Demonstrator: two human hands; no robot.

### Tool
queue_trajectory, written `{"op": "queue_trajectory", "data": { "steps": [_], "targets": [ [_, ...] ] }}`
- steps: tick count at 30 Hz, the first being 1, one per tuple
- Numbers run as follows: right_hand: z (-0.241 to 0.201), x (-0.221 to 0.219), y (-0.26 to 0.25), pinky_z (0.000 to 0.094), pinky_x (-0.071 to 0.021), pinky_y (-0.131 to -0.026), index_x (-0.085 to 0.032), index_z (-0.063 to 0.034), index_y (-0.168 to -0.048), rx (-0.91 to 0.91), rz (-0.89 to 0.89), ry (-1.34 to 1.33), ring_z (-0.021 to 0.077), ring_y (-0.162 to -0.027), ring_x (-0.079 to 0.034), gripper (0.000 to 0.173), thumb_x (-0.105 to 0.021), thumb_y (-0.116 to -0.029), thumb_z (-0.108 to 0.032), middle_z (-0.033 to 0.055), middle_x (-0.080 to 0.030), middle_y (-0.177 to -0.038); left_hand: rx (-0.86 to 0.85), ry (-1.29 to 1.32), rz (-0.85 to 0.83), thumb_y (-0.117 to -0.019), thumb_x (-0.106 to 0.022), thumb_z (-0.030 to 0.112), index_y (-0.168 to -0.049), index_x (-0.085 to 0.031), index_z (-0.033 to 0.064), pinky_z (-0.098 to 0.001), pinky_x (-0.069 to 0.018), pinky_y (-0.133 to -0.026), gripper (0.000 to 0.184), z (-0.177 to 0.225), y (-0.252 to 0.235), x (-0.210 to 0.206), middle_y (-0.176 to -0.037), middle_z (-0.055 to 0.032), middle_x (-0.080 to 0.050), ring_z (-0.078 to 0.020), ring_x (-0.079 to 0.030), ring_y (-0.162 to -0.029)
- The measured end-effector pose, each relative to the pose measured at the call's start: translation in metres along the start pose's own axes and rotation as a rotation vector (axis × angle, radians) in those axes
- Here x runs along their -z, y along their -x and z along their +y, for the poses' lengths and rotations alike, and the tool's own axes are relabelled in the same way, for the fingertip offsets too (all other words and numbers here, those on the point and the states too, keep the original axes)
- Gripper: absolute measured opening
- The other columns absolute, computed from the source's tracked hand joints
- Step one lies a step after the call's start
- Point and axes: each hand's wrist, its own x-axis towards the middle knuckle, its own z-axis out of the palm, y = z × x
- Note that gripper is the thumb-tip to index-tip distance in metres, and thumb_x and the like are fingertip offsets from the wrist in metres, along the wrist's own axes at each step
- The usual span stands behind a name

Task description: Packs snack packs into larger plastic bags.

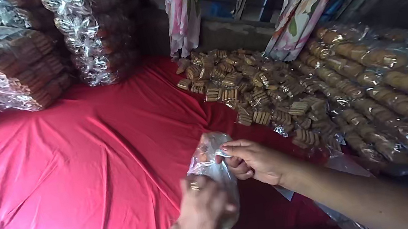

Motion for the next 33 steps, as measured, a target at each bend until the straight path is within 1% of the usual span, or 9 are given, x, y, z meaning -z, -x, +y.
{"op": "queue_trajectory", "data": {
  "steps": [5, 8, 12, 16, 20, 23, 26, 30, 33],
  "targets": [
    [0.019, -0.006, 0.001, 0.0173, -0.0497, -0.077, -0.066, 0.0042, -0.104, 0.524, 0.068, 0.719, -0.0017, -0.079, -0.058, 0.029, -0.043, -0.1064, -0.013, 0.0011, -0.064, -0.085, 0.435, 0.490, -0.066, -0.1074, -0.043, 0.020, -0.083, -0.065, 0.0034, -0.0287, -0.0454, -0.082, 0.037, 0.015, -0.071, 0.014, -0.073, -0.0004, -0.061, -0.0074, -0.059, -0.076],
    [0.042, 0.004, -0.018, 0.0258, -0.0492, -0.065, -0.065, 0.0026, -0.094, 0.797, 0.194, 0.930, 0.0100, -0.068, -0.059, 0.040, -0.046, -0.1069, -0.030, 0.0080, -0.061, -0.074, 0.831, 0.791, -0.113, -0.1088, -0.035, 0.016, -0.085, -0.058, 0.0128, -0.0188, -0.0470, -0.071, 0.034, -0.009, -0.081, 0.020, -0.073, 0.0107, -0.055, 0.0009, -0.054, -0.070],
    [0.044, -0.004, -0.029, 0.0132, -0.0425, -0.063, -0.064, -0.0013, -0.094, 0.605, 0.208, 0.504, -0.0052, -0.066, -0.049, 0.027, -0.044, -0.1060, -0.016, -0.0069, -0.053, -0.075, 0.534, 0.315, -0.266, -0.0993, -0.059, 0.012, -0.133, -0.054, -0.0022, -0.0372, -0.0541, -0.095, 0.037, -0.019, -0.058, 0.026, -0.116, -0.0105, -0.068, -0.0175, -0.067, -0.106],
    [0.012, -0.005, -0.021, 0.0142, -0.0336, -0.052, -0.057, -0.0039, -0.097, 0.242, 0.000, 0.414, -0.0036, -0.054, -0.037, 0.024, -0.038, -0.1084, -0.015, -0.0102, -0.041, -0.068, 0.439, 0.091, -0.203, -0.0870, -0.070, 0.013, -0.093, -0.074, 0.0038, -0.0326, -0.0524, -0.089, 0.012, -0.014, -0.048, 0.020, -0.105, -0.0109, -0.070, -0.0191, -0.066, -0.098],
    [-0.019, 0.001, -0.025, 0.0191, -0.0399, -0.055, -0.059, 0.0006, -0.111, 0.024, -0.125, 0.798, 0.0030, -0.058, -0.045, 0.032, -0.034, -0.1114, -0.019, -0.0006, -0.050, -0.076, 0.195, -0.150, 0.015, -0.0893, -0.064, 0.012, -0.087, -0.074, 0.0130, -0.0530, -0.0403, -0.106, 0.011, -0.012, -0.037, 0.000, -0.119, -0.0068, -0.073, -0.0286, -0.063, -0.119],
    [-0.016, -0.020, -0.010, 0.0481, -0.0523, -0.082, -0.059, 0.0056, -0.118, 0.260, -0.008, 1.353, 0.0345, -0.089, -0.066, 0.031, -0.038, -0.1103, -0.016, 0.0222, -0.065, -0.095, 0.222, -0.137, -0.007, -0.0907, -0.057, 0.010, -0.090, -0.072, 0.0077, -0.0652, -0.0290, -0.114, 0.015, -0.016, -0.036, 0.002, -0.099, -0.0046, -0.076, -0.0262, -0.070, -0.112],
    [0.030, -0.024, -0.016, 0.0380, -0.0558, -0.057, -0.066, 0.0031, -0.101, 0.967, 0.388, 1.662, 0.0276, -0.060, -0.068, 0.015, -0.054, -0.0980, -0.005, 0.0132, -0.066, -0.070, 0.377, -0.043, -0.115, -0.0896, -0.054, 0.011, -0.097, -0.070, 0.0037, -0.0664, -0.0313, -0.112, 0.019, -0.014, -0.039, 0.012, -0.094, -0.0069, -0.074, -0.0249, -0.071, -0.103],
    [0.028, -0.025, -0.003, 0.0251, -0.0490, -0.060, -0.070, 0.0001, -0.105, 0.637, 0.230, 0.910, 0.0120, -0.062, -0.058, 0.023, -0.049, -0.1001, -0.005, 0.0062, -0.062, -0.072, 0.291, 0.109, -0.149, -0.0955, -0.061, 0.011, -0.096, -0.065, 0.0070, -0.0580, -0.0391, -0.109, 0.006, -0.029, -0.036, 0.024, -0.142, -0.0227, -0.053, -0.0362, -0.052, -0.133],
    [0.021, -0.033, 0.006, 0.0116, -0.0303, -0.043, -0.054, -0.0110, -0.088, 0.071, 0.056, -0.187, -0.0029, -0.043, -0.032, 0.026, -0.034, -0.1034, -0.004, -0.0109, -0.035, -0.055, 0.139, 0.073, -0.107, -0.0998, -0.060, 0.019, -0.098, -0.059, 0.0141, -0.0418, -0.0383, -0.114, 0.005, -0.042, -0.032, 0.022, -0.133, -0.0177, -0.054, -0.0272, -0.050, -0.133]
  ]
}}
